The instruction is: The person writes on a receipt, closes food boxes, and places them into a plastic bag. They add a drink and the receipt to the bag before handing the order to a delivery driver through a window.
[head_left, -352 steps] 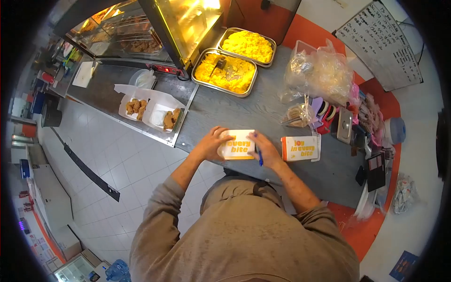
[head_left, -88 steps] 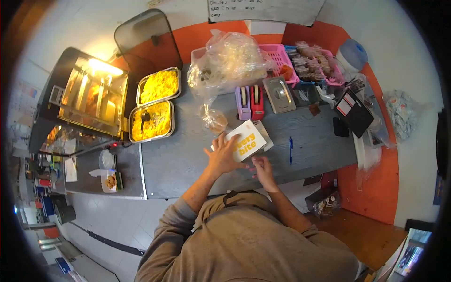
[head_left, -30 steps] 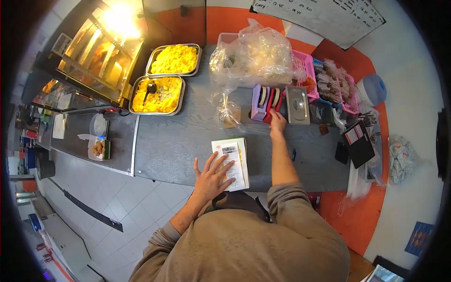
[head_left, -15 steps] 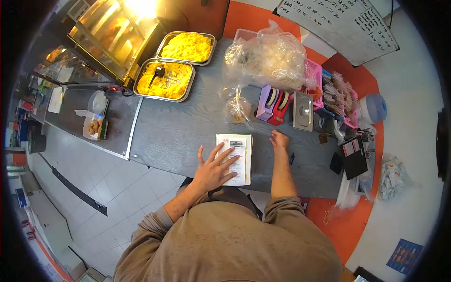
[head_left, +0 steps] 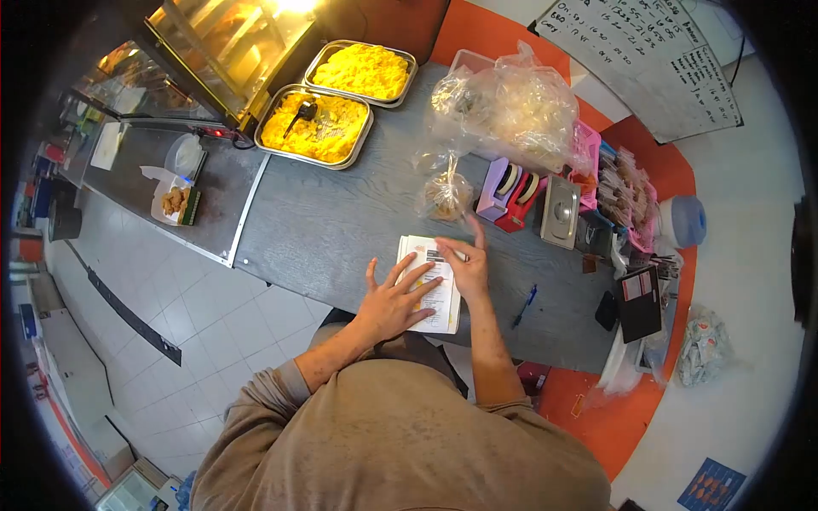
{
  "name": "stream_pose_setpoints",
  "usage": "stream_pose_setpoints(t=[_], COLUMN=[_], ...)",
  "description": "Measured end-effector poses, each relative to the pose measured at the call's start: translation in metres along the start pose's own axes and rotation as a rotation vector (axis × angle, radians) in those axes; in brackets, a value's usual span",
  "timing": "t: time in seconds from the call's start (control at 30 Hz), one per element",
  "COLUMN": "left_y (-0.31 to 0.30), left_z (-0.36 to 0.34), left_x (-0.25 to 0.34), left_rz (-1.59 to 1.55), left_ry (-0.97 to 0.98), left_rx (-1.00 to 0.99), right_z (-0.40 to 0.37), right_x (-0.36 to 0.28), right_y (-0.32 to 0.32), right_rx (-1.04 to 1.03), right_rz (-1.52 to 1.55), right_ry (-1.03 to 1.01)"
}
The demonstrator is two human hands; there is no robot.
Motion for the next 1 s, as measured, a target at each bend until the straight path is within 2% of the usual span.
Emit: stream_pose_setpoints(t=[0.03, 0.1, 0.13, 0.2, 0.23, 0.27, 0.33, 0.37, 0.47, 0.53, 0.57, 0.63, 0.67, 0.73, 0.77, 0.83, 0.87, 0.93, 1.0], left_y=[0.001, 0.003, 0.004, 0.005, 0.005, 0.004, 0.004, 0.002, 0.002, 0.002, 0.002, -0.001, -0.004, -0.005, -0.006, -0.007, -0.007, -0.008, -0.01], left_z=[-0.002, -0.004, -0.004, -0.004, -0.004, -0.003, -0.004, -0.004, -0.002, -0.004, -0.004, -0.003, -0.002, -0.002, -0.003, -0.007, -0.008, -0.01, -0.014], left_x=[0.0, 0.004, 0.004, 0.003, 0.003, 0.003, 0.004, 0.003, 0.002, 0.001, 0.002, 0.004, 0.005, 0.009, 0.011, 0.012, 0.012, 0.011, 0.013], left_rz=[0.001, 0.047, 0.046, 0.038, 0.04, 0.042, 0.039, 0.031, 0.013, 0.003, 0.009, 0.014, 0.01, 0.001, -0.022, -0.039, -0.057, -0.071, -0.099], left_ry=[-0.004, 0.002, 0.004, -0.011, -0.008, -0.014, -0.019, -0.028, -0.036, -0.038, -0.038, -0.03, -0.032, -0.029, -0.027, -0.027, -0.029, -0.035, -0.044], left_rx=[0.0, 0.002, 0.004, -0.004, -0.002, 0.0, 0.0, -0.001, 0.004, 0.011, 0.011, 0.014, 0.016, 0.017, 0.031, 0.043, 0.05, 0.054, 0.061], right_z=[0.002, 0.008, 0.013, 0.012, 0.012, 0.02, 0.016, 0.014, 0.016, 0.009, 0.008, 0.016, 0.022, 0.03, 0.043, 0.073, 0.076, 0.076, 0.068], right_x=[0.004, 0.021, 0.023, 0.046, 0.052, 0.051, 0.051, 0.053, 0.076, 0.115, 0.122, 0.129, 0.151, 0.166, 0.189, 0.259, 0.249, 0.229, 0.231], right_y=[0.004, -0.005, -0.006, 0.026, 0.026, 0.024, 0.037, 0.035, 0.03, 0.022, 0.018, -0.057, -0.064, -0.115, -0.121, -0.107, -0.111, -0.094, -0.093], right_rx=[-0.003, 0.147, 0.149, -0.09, -0.063, -0.064, -0.247, -0.244, -0.163, -0.019, -0.023, 0.493, 0.502, 0.893, 0.894, 0.632, 0.631, 0.374, 0.39], right_rz=[0.001, 0.392, 0.39, 0.775, 0.789, 0.79, 0.921, 0.92, 0.893, 1.103, 1.101, 0.655, 0.652, -0.138, -0.139, 0.189, 0.195, 0.534, 0.574], right_ry=[-0.001, 0.292, 0.29, 0.658, 0.735, 0.728, 0.879, 0.878, 0.873, 1.061, 1.06, 0.617, 0.612, 0.236, 0.238, 0.614, 0.614, 0.84, 0.872])
Point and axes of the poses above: each hand's wrist, its own z-axis towards the middle knuckle, its own y-axis out of the palm, x = y × z, the point moved 9 cm from there along z, towards the middle knuckle, and after that the axes turned 6 degrees about y, right-handed, at the moved point
